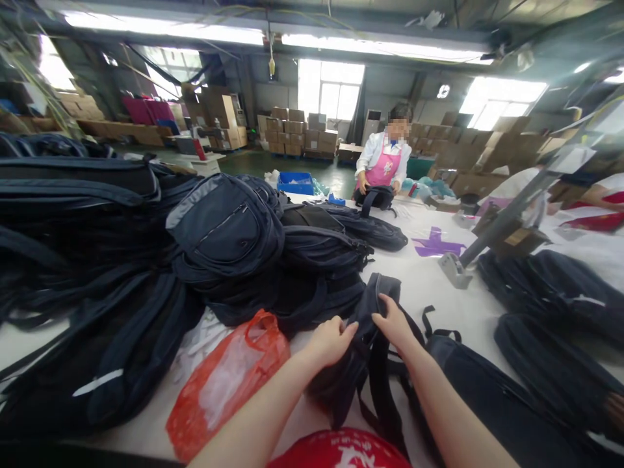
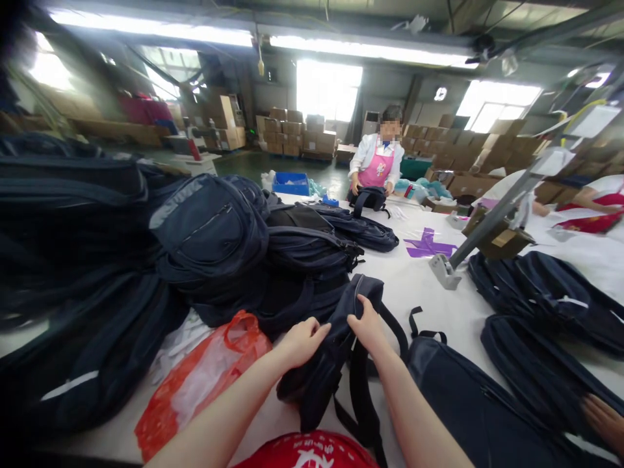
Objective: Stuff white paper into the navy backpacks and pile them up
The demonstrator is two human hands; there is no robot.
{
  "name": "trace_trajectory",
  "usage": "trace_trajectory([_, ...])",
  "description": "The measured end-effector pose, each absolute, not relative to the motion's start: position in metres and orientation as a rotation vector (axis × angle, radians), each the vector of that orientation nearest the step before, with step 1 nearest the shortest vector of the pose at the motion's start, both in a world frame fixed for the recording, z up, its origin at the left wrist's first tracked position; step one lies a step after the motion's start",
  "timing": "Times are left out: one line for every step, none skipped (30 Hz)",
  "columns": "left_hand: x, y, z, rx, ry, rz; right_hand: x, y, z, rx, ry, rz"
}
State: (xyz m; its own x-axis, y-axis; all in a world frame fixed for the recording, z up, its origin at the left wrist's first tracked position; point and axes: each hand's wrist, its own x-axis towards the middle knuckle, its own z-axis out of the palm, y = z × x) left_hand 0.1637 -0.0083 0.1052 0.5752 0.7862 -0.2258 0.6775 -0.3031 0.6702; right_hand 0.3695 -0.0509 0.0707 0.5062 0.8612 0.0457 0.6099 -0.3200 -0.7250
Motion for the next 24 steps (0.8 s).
trace_trajectory([0.169,-0.006,0.106,2.082,1.214,0.152,0.363,-0.05,0.07,-2.026,-1.237,0.465])
trace_trajectory([0.174,-0.004,0.107,2.117,1.239,0.131,0.358,-0.049,0.069,-2.004,-1.273,0.471])
trace_trajectory([0.177,-0.003,0.108,2.162,1.238,0.128,0.355,-0.049,0.069,-1.985,-1.303,0.474])
trace_trajectory([0.18,-0.002,0.108,2.209,1.225,0.136,0.352,-0.051,0.069,-1.968,-1.327,0.475])
trace_trajectory([0.182,-0.002,0.107,2.254,1.199,0.144,0.35,-0.053,0.068,-1.954,-1.344,0.475])
trace_trajectory([0.183,-0.002,0.106,2.29,1.176,0.153,0.349,-0.057,0.067,-1.939,-1.354,0.482])
trace_trajectory([0.184,-0.003,0.104,2.31,1.167,0.162,0.349,-0.061,0.066,-1.926,-1.366,0.484])
trace_trajectory([0.185,-0.005,0.101,2.316,1.171,0.178,0.348,-0.066,0.066,-1.928,-1.379,0.454])
trace_trajectory([0.185,-0.007,0.098,2.306,1.189,0.202,0.348,-0.072,0.067,-1.945,-1.398,0.376])
trace_trajectory([0.185,-0.009,0.093,2.282,1.208,0.231,0.347,-0.078,0.069,-1.973,-1.424,0.253])
trace_trajectory([0.185,-0.01,0.089,2.251,1.219,0.257,0.346,-0.085,0.072,-1.997,-1.46,0.105])
trace_trajectory([0.185,-0.011,0.084,2.218,1.223,0.274,0.345,-0.091,0.077,-2.006,-1.519,-0.029])
trace_trajectory([0.186,-0.012,0.079,2.189,1.221,0.28,0.344,-0.096,0.082,-1.993,-1.605,-0.106])
trace_trajectory([0.187,-0.012,0.075,2.165,1.221,0.282,0.342,-0.1,0.088,-1.956,-1.707,-0.098])
trace_trajectory([0.188,-0.012,0.071,2.146,1.225,0.283,0.341,-0.102,0.094,-1.904,-1.811,-0.012])
trace_trajectory([0.189,-0.012,0.068,2.134,1.228,0.286,0.34,-0.104,0.1,-1.855,-1.891,0.115])
trace_trajectory([0.19,-0.013,0.066,2.126,1.231,0.293,0.34,-0.104,0.107,-1.82,-1.941,0.251])
trace_trajectory([0.191,-0.014,0.065,2.125,1.235,0.303,0.34,-0.104,0.112,-1.807,-1.963,0.365])
trace_trajectory([0.192,-0.016,0.066,2.131,1.239,0.314,0.341,-0.103,0.118,-1.816,-1.974,0.443])
trace_trajectory([0.193,-0.019,0.067,2.144,1.251,0.319,0.341,-0.102,0.123,-1.841,-1.993,0.486])
trace_trajectory([0.194,-0.022,0.069,2.162,1.265,0.312,0.342,-0.101,0.128,-1.874,-2.032,0.502])
trace_trajectory([0.194,-0.025,0.072,2.182,1.282,0.293,0.342,-0.1,0.132,-1.907,-2.089,0.492])
trace_trajectory([0.195,-0.029,0.074,2.202,1.298,0.263,0.342,-0.1,0.136,-1.939,-2.163,0.462])
trace_trajectory([0.195,-0.032,0.077,2.218,1.308,0.229,0.342,-0.1,0.138,-1.967,-2.242,0.418])
